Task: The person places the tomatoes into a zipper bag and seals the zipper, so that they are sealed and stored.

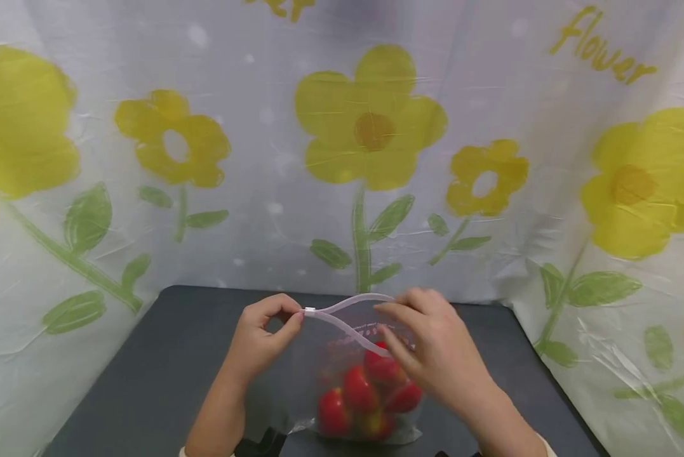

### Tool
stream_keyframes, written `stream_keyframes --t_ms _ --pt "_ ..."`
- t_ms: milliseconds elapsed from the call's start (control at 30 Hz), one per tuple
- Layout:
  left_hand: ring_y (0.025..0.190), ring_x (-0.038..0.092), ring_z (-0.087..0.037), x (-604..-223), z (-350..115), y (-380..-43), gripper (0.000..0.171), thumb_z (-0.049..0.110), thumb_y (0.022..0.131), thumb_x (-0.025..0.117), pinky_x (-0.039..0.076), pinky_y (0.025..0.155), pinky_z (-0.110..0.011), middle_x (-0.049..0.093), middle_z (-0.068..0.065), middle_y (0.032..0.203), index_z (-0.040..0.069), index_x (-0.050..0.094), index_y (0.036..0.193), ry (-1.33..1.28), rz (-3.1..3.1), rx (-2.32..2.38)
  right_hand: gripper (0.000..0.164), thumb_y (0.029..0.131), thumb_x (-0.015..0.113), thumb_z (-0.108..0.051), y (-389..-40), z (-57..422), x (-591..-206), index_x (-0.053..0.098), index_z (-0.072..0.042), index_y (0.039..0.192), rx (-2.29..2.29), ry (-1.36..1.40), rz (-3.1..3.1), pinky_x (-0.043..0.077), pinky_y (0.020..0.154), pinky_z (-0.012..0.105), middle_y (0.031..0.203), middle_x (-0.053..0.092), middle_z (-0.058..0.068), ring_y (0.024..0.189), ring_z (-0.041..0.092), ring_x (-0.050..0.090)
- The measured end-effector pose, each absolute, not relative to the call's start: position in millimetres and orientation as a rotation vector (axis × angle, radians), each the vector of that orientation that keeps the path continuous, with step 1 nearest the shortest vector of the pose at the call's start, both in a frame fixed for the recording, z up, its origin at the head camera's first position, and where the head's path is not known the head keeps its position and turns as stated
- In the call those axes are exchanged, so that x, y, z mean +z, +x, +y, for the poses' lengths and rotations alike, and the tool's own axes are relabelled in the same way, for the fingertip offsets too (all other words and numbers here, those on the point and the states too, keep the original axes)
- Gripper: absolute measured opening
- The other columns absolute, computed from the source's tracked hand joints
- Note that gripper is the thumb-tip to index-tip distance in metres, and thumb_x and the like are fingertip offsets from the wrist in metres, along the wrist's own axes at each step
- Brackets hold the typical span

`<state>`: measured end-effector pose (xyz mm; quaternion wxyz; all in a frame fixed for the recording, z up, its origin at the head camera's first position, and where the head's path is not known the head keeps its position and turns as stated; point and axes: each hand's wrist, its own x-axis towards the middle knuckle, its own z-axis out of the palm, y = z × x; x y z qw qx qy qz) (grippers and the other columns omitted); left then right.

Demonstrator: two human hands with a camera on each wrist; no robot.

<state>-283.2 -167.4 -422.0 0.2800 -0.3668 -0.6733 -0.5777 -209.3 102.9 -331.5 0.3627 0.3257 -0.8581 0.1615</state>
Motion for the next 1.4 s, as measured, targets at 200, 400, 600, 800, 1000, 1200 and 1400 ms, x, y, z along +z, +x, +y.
stream_keyframes --t_ms 200,400,600,800,1000,1200,1400 --pt "0.07 0.06 -0.013 -415 -159 -283 0.023 -0.011 0.087 0.068 0.053 0.067 -0.026 0.067 -0.003 0.081 0.011 0.071 0.086 -1.07 -1.728 -1.513 0.012 0.086 0.082 -0.016 -227 44 -297 0.081 -0.014 0.098 0.121 1.069 -2.43 0.041 0.058 0.024 0.079 0.053 -0.005 0.068 0.013 0.049" --pt "0.071 0.06 -0.013 -412 -149 -282 0.022 -0.012 0.087 0.067 0.053 0.068 -0.026 0.066 0.0 0.082 0.01 0.069 0.084 -1.105 -1.708 -1.473 0.007 0.09 0.079 -0.019 -243 34 -290 0.082 -0.016 0.095 0.069 1.065 -2.593 0.045 0.057 0.024 0.079 0.055 -0.007 0.071 0.013 0.052" --pt "0.071 0.059 -0.013 -411 -142 -281 0.027 -0.013 0.084 0.065 0.052 0.067 -0.028 0.062 0.001 0.08 0.014 0.065 0.083 -1.123 -1.701 -1.461 0.002 0.09 0.077 -0.016 -254 44 -288 0.078 -0.016 0.089 0.064 1.209 -2.598 0.045 0.058 0.023 0.08 0.053 -0.007 0.069 0.009 0.05" --pt "0.069 0.057 -0.013 -412 -139 -280 0.028 -0.013 0.083 0.064 0.052 0.065 -0.028 0.06 0.002 0.079 0.015 0.063 0.08 -1.109 -1.703 -1.471 0.006 0.089 0.077 -0.018 -261 57 -285 0.073 -0.018 0.084 -0.01 1.265 -2.625 0.045 0.06 0.024 0.079 0.05 -0.011 0.071 0.009 0.052" --pt "0.067 0.056 -0.012 -419 -145 -281 0.031 -0.014 0.079 0.064 0.052 0.064 -0.031 0.06 0.003 0.077 0.017 0.062 0.078 -1.009 -1.723 -1.449 0.005 0.089 0.076 -0.018 -261 74 -283 0.073 -0.02 0.085 -0.007 1.214 -2.702 0.047 0.063 0.027 0.083 0.054 -0.013 0.073 0.007 0.052" --pt "0.067 0.053 -0.012 -425 -155 -284 0.032 -0.013 0.08 0.059 0.05 0.064 -0.03 0.057 0.006 0.075 0.018 0.06 0.076 -0.962 -1.741 -1.485 0.007 0.09 0.076 -0.018 -258 102 -281 0.074 -0.024 0.088 0.017 1.15 -2.762 0.048 0.065 0.028 0.085 0.053 -0.016 0.076 0.004 0.053" --pt "0.066 0.049 -0.013 -427 -172 -287 0.033 -0.018 0.079 0.057 0.045 0.063 -0.031 0.053 0.002 0.072 0.015 0.055 0.073 -0.88 -1.712 -1.481 0.011 0.089 0.076 -0.014 -251 138 -278 0.073 -0.024 0.088 -0.013 1.105 -2.769 0.05 0.066 0.03 0.085 0.055 -0.015 0.077 0.006 0.057"
